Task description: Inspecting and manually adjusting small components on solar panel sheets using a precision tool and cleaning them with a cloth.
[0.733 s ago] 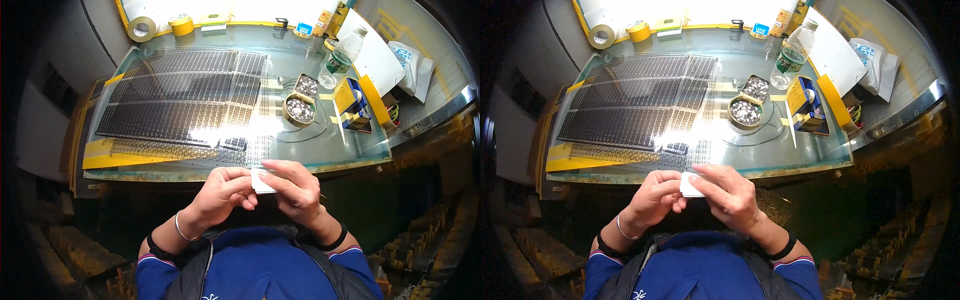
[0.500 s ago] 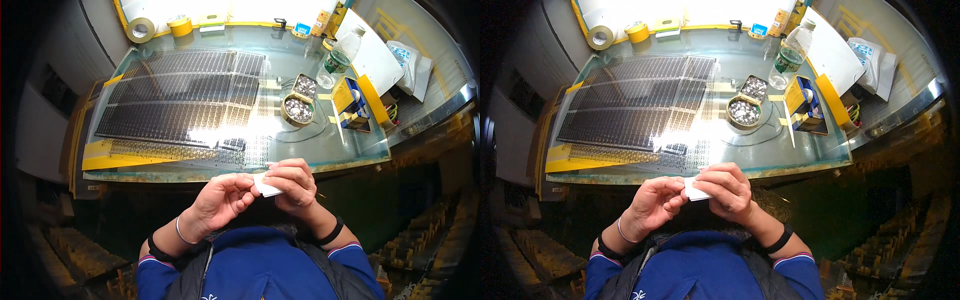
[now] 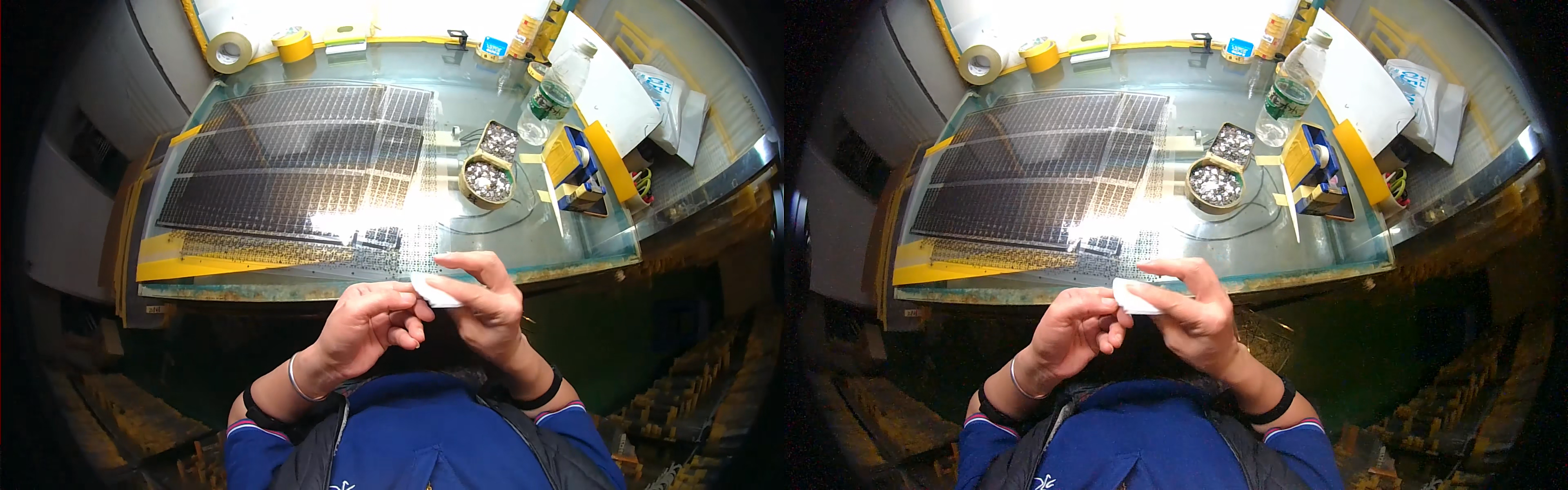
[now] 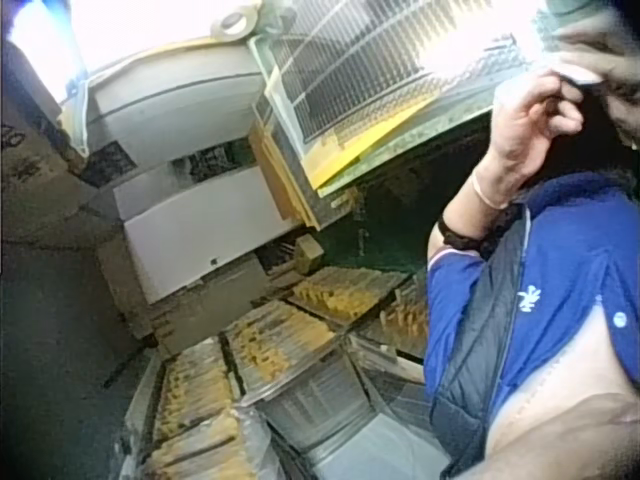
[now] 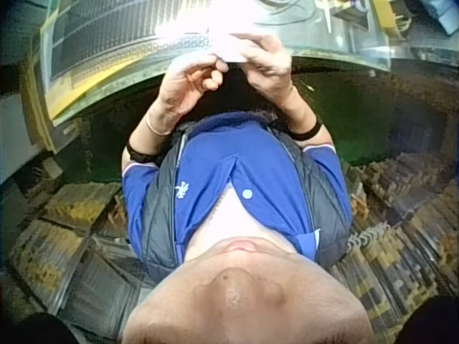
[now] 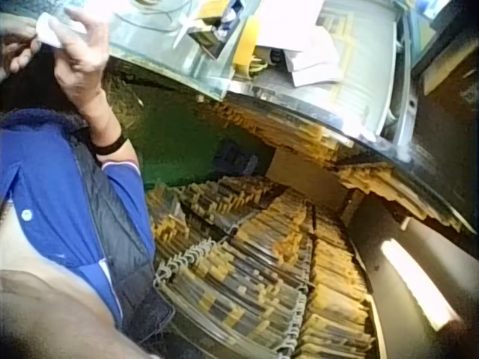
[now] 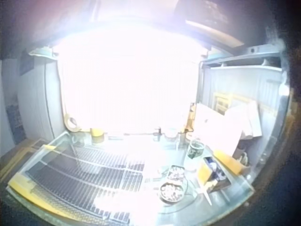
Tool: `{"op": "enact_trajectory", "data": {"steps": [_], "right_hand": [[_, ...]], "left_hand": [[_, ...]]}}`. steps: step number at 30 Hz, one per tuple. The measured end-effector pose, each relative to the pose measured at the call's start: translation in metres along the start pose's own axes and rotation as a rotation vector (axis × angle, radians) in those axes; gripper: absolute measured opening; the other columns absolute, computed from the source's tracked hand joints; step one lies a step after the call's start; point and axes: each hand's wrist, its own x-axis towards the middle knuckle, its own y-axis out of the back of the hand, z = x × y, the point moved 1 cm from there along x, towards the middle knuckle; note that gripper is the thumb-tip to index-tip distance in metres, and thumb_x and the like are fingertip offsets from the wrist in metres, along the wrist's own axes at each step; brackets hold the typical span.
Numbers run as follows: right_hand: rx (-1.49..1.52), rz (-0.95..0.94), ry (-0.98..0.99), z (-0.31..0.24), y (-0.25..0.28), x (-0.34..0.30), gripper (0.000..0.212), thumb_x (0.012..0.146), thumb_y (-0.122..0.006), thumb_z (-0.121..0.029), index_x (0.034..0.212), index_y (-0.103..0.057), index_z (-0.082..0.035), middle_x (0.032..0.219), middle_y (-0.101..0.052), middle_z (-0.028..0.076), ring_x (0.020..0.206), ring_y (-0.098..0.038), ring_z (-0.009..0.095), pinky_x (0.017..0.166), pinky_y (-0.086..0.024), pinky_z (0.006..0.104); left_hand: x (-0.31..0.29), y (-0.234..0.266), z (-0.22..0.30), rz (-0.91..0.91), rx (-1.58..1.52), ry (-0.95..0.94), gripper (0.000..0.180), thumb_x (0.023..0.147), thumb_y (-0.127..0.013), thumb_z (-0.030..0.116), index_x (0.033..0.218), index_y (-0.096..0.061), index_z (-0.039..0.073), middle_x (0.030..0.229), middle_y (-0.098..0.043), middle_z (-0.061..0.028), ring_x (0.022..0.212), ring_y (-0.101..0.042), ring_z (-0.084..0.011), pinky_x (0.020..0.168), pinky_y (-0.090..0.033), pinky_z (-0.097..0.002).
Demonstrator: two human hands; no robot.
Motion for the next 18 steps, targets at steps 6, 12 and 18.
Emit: {"op": "enact_trajectory", "data": {"steps": [6,12,18], "right_hand": [[-0.134,0.047,0.261,0.011,-0.005,-0.004,0.038,0.054,-0.059,0.007,0.09,-0.068,-0.003,0.09,-0.063,0.007,0.083,-0.058,0.025,0.075,-0.05,0.0355],[0.259,0.175,0.077,0.019,-0.011,-0.009,0.018,0.071,-0.058,0.008,0.086,-0.065,0.0,0.09,-0.061,0.01,0.084,-0.058,0.025,0.083,-0.052,0.0405],[-0.172,0.477,-0.098,0.045,0.036,-0.009,0.023,0.079,-0.063,0.008,0.099,-0.067,0.0,0.097,-0.058,0.009,0.089,-0.057,0.02,0.078,-0.048,0.0301]], "left_hand": [[0.003,0.002,-0.007,-0.013,-0.228,0.13,0.017,0.088,-0.049,0.007,0.095,-0.058,-0.005,0.085,-0.063,-0.0098,0.066,-0.061,-0.0124,0.057,-0.052,-0.0198],[0.008,0.001,-0.011,-0.066,-0.262,0.107,0.025,0.089,-0.047,0.008,0.106,-0.056,-0.008,0.087,-0.064,-0.011,0.068,-0.062,-0.0142,0.062,-0.054,-0.0216],[0.007,-0.018,0.001,0.124,-0.004,0.024,0.028,0.088,-0.051,0.011,0.108,-0.058,-0.007,0.083,-0.064,-0.0111,0.064,-0.061,-0.0147,0.055,-0.05,-0.019]]}}
